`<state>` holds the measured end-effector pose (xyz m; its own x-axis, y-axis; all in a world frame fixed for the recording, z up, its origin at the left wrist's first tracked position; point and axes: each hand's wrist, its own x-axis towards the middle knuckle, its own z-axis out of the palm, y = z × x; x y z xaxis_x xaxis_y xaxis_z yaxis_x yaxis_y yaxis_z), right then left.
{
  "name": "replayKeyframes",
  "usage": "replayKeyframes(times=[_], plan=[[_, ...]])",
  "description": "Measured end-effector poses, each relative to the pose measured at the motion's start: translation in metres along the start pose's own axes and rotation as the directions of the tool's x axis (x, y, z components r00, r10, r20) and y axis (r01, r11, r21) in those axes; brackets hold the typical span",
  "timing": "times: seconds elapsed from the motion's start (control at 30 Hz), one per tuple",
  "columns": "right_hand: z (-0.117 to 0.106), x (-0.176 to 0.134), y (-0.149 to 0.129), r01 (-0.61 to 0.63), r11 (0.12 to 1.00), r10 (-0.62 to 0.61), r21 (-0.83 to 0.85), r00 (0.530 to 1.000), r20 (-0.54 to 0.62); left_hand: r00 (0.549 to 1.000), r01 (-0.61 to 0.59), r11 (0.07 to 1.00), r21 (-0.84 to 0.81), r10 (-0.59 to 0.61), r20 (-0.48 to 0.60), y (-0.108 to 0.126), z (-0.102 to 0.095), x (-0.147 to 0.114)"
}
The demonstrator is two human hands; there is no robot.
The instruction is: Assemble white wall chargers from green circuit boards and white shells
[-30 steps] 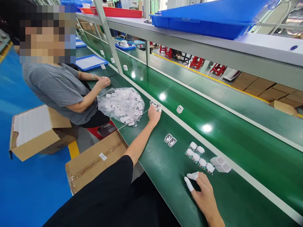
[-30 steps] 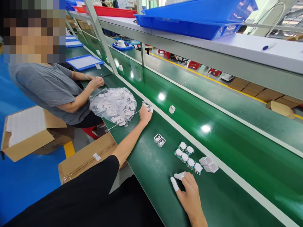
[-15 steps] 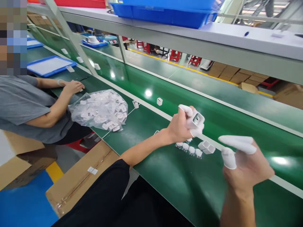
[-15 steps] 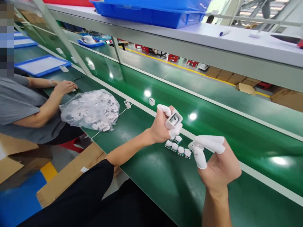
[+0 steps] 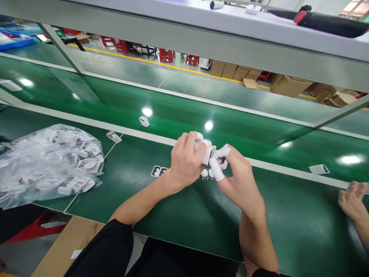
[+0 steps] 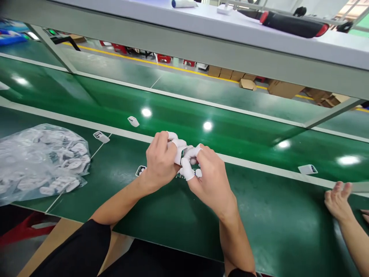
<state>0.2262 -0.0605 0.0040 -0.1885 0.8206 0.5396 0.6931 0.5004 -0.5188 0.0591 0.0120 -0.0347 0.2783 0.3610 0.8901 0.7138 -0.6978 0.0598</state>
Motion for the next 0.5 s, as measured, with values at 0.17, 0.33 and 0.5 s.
replayKeyframes(times=[0.17,0.33,0.5], plan=[[0.009,0.003,0.003,-0.06,0.986,0.068,-0.157,0.997,0.044,0.992,0.026,0.999,0.028,-0.029,0.12,0.0,0.009,-0.004],[-0.004,0.003,0.011,-0.179,0.984,0.178,0.0,0.977,0.121,0.986,0.006,0.999,0.04,-0.012,0.165,-0.004,0.016,-0.005],[-0.02,0.0,0.017,-0.152,0.987,0.153,0.058,0.988,-0.009,0.995,-0.067,0.998,-0.012,0.068,0.079,-0.012,0.016,0.002]])
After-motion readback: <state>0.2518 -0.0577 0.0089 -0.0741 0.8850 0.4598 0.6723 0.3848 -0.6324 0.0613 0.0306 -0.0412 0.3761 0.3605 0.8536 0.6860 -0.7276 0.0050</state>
